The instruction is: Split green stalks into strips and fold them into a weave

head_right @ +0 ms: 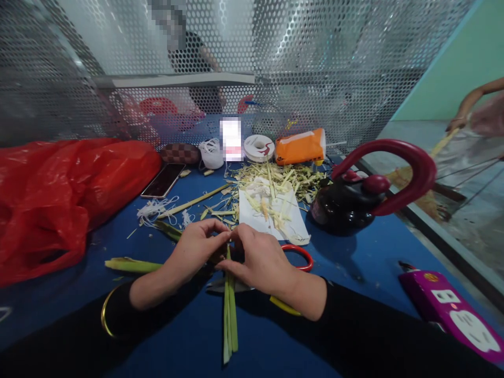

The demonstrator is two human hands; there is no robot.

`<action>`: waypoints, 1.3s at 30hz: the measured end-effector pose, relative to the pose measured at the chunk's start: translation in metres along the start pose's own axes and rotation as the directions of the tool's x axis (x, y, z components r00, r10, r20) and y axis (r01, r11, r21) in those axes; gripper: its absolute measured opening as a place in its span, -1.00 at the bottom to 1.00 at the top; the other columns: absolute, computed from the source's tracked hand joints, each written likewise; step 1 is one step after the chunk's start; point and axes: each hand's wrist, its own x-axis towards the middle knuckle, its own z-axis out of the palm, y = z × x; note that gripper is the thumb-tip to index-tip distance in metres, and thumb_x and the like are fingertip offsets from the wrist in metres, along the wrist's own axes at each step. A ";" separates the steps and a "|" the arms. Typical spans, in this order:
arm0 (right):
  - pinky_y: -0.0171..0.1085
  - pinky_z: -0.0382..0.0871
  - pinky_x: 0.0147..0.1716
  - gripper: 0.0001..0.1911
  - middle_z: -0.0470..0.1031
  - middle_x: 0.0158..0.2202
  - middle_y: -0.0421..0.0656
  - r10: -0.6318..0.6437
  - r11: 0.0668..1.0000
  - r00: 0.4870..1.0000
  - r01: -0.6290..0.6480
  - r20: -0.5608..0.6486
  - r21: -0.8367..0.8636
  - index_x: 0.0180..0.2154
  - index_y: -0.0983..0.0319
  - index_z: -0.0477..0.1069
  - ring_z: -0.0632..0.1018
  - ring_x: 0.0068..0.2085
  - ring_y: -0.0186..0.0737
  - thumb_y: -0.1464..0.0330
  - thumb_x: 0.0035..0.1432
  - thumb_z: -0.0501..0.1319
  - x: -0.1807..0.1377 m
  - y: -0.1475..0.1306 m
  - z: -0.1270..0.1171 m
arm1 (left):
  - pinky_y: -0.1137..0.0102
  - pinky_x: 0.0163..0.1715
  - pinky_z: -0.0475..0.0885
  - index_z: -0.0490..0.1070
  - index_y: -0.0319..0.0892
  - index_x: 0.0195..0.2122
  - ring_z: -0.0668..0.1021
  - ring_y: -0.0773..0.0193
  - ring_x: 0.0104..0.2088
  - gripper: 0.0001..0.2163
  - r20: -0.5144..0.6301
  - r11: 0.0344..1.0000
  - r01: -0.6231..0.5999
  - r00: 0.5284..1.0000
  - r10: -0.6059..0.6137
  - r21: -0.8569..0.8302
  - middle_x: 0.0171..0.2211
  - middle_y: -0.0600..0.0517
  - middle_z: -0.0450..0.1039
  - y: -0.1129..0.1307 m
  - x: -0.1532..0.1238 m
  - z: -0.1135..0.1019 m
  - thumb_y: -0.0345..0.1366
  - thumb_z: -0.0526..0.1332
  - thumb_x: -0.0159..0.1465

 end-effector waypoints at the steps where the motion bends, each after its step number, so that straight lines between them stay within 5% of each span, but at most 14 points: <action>1: -0.31 0.17 -0.49 -0.69 0.45 -0.41 -0.20 0.059 0.997 0.998 -0.059 0.012 0.045 -0.28 0.18 0.22 0.43 -0.43 -0.24 0.25 0.02 0.31 -0.001 -0.001 0.001 | 0.48 -0.63 0.31 0.40 -0.19 -0.49 0.42 0.39 -0.64 -0.94 -0.004 1.000 0.000 1.000 0.000 -0.005 -0.57 0.10 0.44 0.000 0.000 -0.001 -0.34 0.24 0.08; 6: -0.35 0.16 -0.53 -0.82 0.38 -0.54 -0.30 0.249 0.884 0.967 -0.253 0.063 0.393 -0.37 0.17 0.21 0.38 -0.51 -0.34 0.41 0.02 0.23 0.003 0.000 0.006 | 0.51 -0.56 0.30 0.43 -0.22 -0.49 0.43 0.40 -0.56 -0.89 -0.049 0.998 -0.007 0.999 0.004 -0.060 -0.55 0.09 0.44 0.004 0.002 -0.002 -0.30 0.29 0.05; 12: -0.33 0.16 -0.54 -0.76 0.33 -0.55 -0.30 0.341 0.612 0.940 -0.246 0.030 0.752 -0.43 0.18 0.22 0.35 -0.52 -0.38 0.31 -0.06 0.29 0.012 0.005 0.005 | 0.54 -0.55 0.29 0.40 -0.23 -0.45 0.45 0.41 -0.53 -0.84 0.001 0.957 0.137 0.990 -0.141 -0.256 -0.58 0.10 0.44 0.010 0.000 -0.003 -0.26 0.31 0.06; 28: -0.35 0.19 -0.54 -0.74 0.41 -0.57 -0.31 0.361 0.504 0.932 -0.229 0.038 0.832 -0.42 0.18 0.23 0.39 -0.54 -0.42 0.37 -0.10 0.32 0.009 0.000 0.012 | 0.52 -0.57 0.23 0.45 -0.22 -0.41 0.41 0.44 -0.55 -0.79 0.011 0.935 0.140 0.990 -0.144 -0.325 -0.54 0.10 0.46 0.007 -0.001 0.001 -0.35 0.40 -0.08; 39: -0.36 0.18 -0.52 -0.71 0.41 -0.59 -0.34 0.378 0.469 0.924 -0.237 0.049 0.851 -0.42 0.18 0.22 0.39 -0.55 -0.41 0.37 -0.12 0.34 0.010 -0.001 0.010 | 0.50 -0.55 0.21 0.48 -0.21 -0.51 0.34 0.44 -0.57 -0.80 0.076 0.961 0.133 0.990 -0.117 -0.242 -0.55 0.10 0.40 0.006 -0.003 -0.002 -0.17 0.34 0.02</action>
